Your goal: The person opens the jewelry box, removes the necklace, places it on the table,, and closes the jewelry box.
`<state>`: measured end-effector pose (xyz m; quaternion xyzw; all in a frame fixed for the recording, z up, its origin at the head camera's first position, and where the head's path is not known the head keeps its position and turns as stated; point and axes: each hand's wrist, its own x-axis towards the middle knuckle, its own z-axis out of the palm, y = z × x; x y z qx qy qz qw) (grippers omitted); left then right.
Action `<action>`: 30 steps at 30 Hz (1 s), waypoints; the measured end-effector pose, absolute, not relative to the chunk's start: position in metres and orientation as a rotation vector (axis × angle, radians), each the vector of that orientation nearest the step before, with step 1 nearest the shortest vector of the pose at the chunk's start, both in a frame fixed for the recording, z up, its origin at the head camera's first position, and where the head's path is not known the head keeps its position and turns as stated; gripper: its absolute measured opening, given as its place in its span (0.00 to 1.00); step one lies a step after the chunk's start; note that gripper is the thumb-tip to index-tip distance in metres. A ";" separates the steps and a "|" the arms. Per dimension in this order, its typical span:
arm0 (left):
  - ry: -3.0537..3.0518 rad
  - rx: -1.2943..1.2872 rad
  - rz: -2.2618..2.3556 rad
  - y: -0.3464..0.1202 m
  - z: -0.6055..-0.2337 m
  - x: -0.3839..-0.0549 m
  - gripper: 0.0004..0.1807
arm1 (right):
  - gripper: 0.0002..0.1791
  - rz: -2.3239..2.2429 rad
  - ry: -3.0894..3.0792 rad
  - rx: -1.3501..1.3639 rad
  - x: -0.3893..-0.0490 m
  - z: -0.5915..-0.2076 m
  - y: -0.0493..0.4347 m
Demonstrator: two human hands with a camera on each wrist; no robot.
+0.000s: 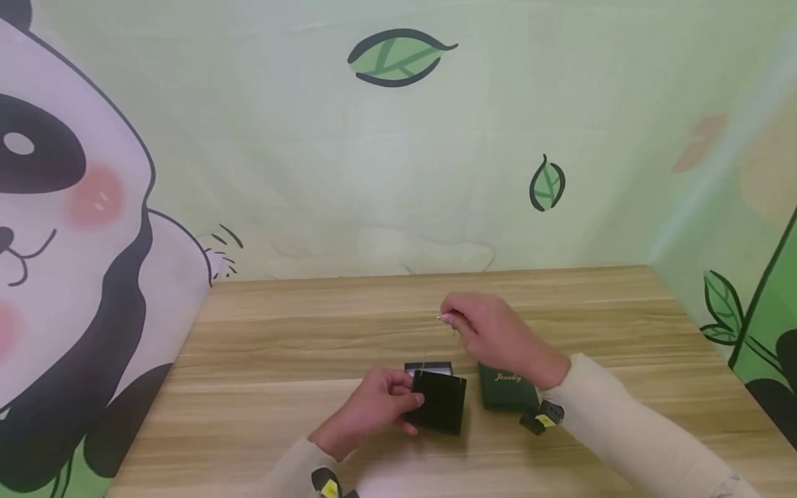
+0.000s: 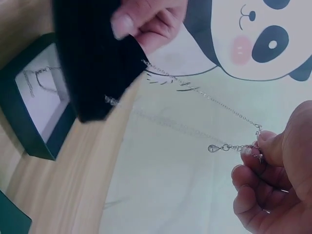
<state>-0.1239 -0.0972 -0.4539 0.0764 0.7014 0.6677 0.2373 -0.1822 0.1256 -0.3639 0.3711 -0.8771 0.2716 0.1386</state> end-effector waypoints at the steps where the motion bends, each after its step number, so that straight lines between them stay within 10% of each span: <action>1: 1.921 0.214 1.826 -0.097 -0.455 -0.123 0.04 | 0.04 0.782 -2.531 1.069 -0.183 -0.363 0.126; 30: 1.945 0.218 1.806 -0.095 -0.448 -0.115 0.03 | 0.03 0.777 -2.497 1.062 -0.199 -0.328 0.134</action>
